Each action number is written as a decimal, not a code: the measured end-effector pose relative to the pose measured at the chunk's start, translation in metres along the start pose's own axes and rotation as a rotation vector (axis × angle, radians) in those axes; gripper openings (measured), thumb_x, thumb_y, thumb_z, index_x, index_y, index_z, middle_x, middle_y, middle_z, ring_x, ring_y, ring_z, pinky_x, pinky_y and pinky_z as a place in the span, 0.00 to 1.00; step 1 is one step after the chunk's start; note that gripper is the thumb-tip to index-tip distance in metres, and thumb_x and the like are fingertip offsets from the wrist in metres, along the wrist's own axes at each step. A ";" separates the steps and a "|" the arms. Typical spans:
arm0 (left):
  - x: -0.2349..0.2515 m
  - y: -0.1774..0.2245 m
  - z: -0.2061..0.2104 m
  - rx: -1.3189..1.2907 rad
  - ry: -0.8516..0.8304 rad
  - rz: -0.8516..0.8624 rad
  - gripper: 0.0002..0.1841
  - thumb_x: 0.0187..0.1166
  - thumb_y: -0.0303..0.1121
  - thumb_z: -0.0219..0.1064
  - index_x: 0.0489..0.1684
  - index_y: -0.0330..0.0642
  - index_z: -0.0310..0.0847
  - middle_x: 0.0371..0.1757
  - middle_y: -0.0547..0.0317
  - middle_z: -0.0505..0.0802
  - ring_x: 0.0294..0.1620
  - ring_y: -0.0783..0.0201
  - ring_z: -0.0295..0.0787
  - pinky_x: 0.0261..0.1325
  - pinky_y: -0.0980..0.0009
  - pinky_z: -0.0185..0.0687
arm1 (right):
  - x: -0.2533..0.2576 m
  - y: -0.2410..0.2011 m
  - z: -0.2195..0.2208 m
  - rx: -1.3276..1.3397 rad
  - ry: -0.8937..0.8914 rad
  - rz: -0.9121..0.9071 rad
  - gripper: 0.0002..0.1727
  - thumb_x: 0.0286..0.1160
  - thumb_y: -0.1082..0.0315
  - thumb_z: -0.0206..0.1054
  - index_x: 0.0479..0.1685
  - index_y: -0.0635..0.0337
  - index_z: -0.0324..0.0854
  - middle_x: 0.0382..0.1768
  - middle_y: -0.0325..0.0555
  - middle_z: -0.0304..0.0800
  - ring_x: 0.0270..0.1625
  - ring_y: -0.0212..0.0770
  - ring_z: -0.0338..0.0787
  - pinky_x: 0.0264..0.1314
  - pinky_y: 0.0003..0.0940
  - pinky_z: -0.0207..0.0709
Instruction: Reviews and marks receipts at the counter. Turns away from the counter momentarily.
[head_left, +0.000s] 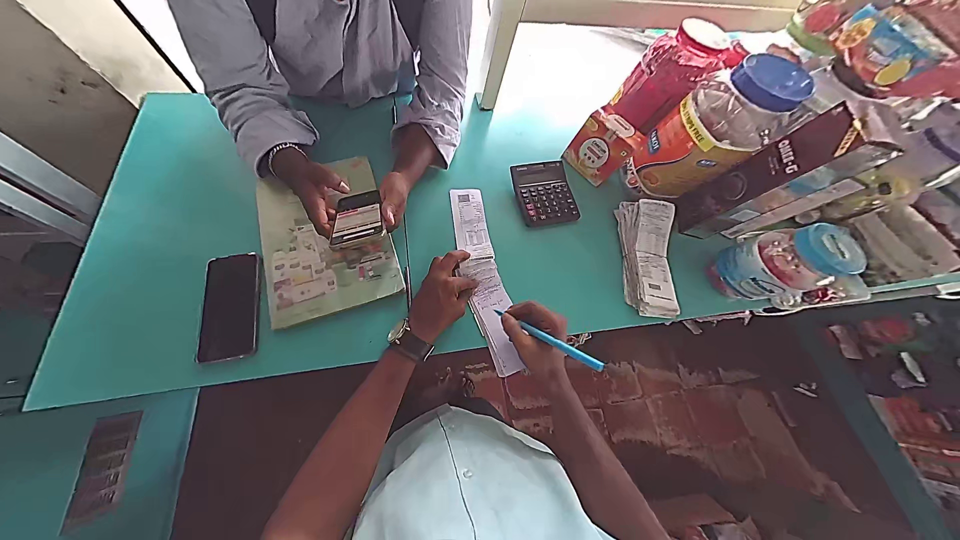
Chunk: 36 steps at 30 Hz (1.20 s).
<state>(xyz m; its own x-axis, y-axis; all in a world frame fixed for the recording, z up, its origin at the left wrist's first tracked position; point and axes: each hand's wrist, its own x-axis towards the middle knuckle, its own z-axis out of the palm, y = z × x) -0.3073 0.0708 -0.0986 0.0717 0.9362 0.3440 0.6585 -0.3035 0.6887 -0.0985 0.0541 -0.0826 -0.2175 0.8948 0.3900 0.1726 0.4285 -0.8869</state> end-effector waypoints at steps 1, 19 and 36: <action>0.001 0.001 -0.001 0.006 -0.007 -0.006 0.06 0.76 0.32 0.73 0.39 0.45 0.98 0.75 0.44 0.84 0.73 0.47 0.79 0.77 0.52 0.74 | -0.001 0.006 0.005 -0.038 -0.005 -0.012 0.04 0.64 0.74 0.69 0.27 0.65 0.87 0.23 0.39 0.89 0.24 0.24 0.85 0.26 0.20 0.79; 0.000 0.001 -0.002 0.033 -0.005 0.005 0.06 0.74 0.32 0.74 0.38 0.45 0.98 0.74 0.45 0.84 0.71 0.47 0.80 0.75 0.53 0.75 | -0.004 0.017 0.012 -0.178 0.010 -0.025 0.06 0.60 0.72 0.70 0.22 0.63 0.87 0.21 0.40 0.87 0.25 0.24 0.83 0.28 0.19 0.76; 0.000 -0.001 -0.002 0.009 -0.033 -0.032 0.08 0.78 0.35 0.71 0.42 0.47 0.98 0.76 0.45 0.83 0.74 0.47 0.78 0.77 0.53 0.73 | 0.002 0.010 -0.003 0.010 0.061 0.028 0.03 0.63 0.76 0.68 0.26 0.64 0.85 0.22 0.34 0.87 0.22 0.21 0.82 0.24 0.17 0.76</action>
<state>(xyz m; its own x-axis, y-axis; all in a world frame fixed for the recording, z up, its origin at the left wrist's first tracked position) -0.3094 0.0706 -0.0977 0.0750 0.9508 0.3007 0.6673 -0.2719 0.6933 -0.0943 0.0604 -0.0903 -0.1538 0.9126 0.3790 0.1686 0.4021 -0.8999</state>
